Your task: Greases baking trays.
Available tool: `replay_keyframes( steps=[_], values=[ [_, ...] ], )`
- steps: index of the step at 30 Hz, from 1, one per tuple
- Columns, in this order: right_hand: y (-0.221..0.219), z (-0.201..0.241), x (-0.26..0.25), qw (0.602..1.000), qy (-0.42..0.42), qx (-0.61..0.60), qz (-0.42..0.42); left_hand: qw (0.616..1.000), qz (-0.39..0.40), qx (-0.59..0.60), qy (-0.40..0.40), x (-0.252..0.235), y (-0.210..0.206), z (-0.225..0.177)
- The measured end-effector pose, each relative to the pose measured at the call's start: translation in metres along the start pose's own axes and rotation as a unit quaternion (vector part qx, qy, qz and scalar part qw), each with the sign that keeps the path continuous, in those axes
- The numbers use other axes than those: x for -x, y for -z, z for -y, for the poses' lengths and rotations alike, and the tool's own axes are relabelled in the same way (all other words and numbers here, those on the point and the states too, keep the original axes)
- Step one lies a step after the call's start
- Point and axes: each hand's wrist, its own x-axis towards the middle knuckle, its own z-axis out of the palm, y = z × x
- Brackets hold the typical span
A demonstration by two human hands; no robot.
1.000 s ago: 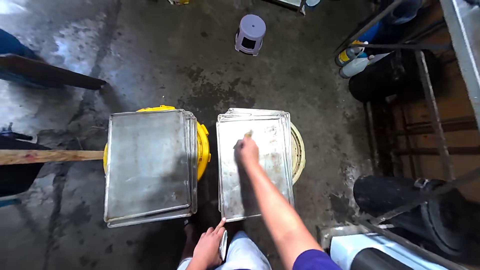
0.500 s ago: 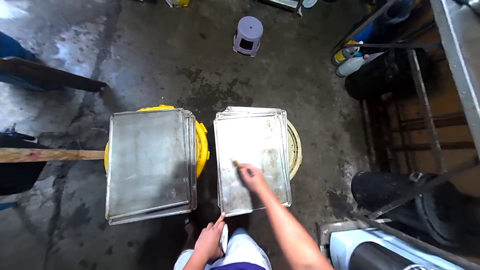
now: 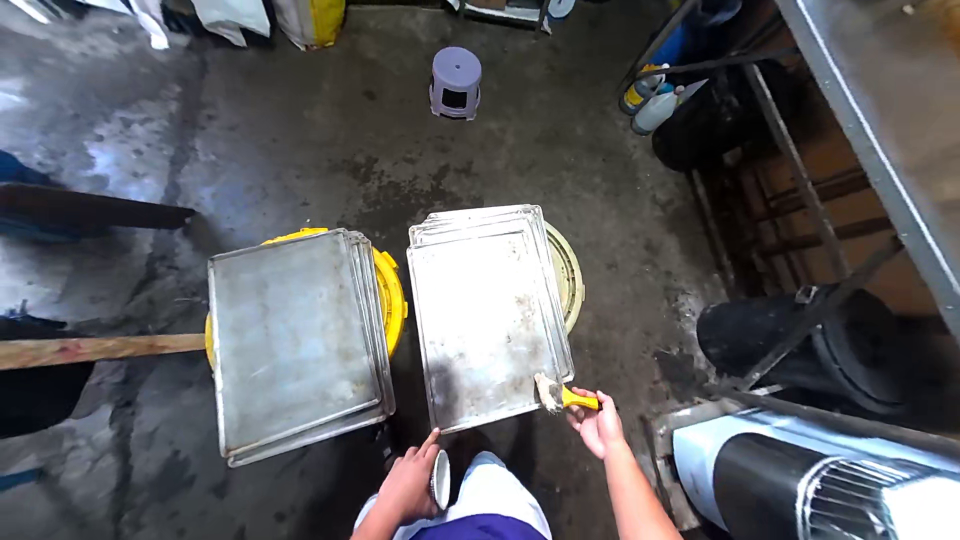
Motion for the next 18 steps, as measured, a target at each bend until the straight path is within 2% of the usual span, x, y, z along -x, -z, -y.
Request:
replay_keyframes(
  steps=[2,3,5,7,9,13,15,18],
  values=[
    [0.001,-0.011,0.001,1.0,-0.008,-0.018,0.004,0.985,-0.074,0.144,-0.061,0.006,0.003,0.018],
    [0.0,-0.015,0.001,1.0,-0.004,-0.018,0.007,0.95,-0.132,0.267,-0.089,0.005,0.004,0.026],
    [-0.001,-0.024,0.0,1.0,-0.004,-0.002,0.0,0.821,-0.193,0.526,-0.109,-0.003,0.011,0.031],
    [-0.005,-0.032,0.005,0.999,-0.007,0.04,-0.001,0.681,-0.233,0.689,-0.086,-0.02,0.024,0.026],
    [-0.015,-0.045,0.016,0.995,0.0,0.096,0.01,0.594,-0.266,0.756,-0.063,-0.034,0.039,0.024],
    [-0.048,-0.082,0.053,0.987,0.03,0.157,0.02,0.475,-0.363,0.8,-0.049,-0.035,0.052,0.044],
    [-0.067,-0.102,0.072,0.983,0.043,0.177,0.036,0.448,-0.401,0.795,-0.073,-0.02,0.049,0.071],
    [-0.1,-0.13,0.102,0.975,0.055,0.202,0.075,0.428,-0.427,0.79,-0.1,0.021,0.041,0.12]
  ],
)
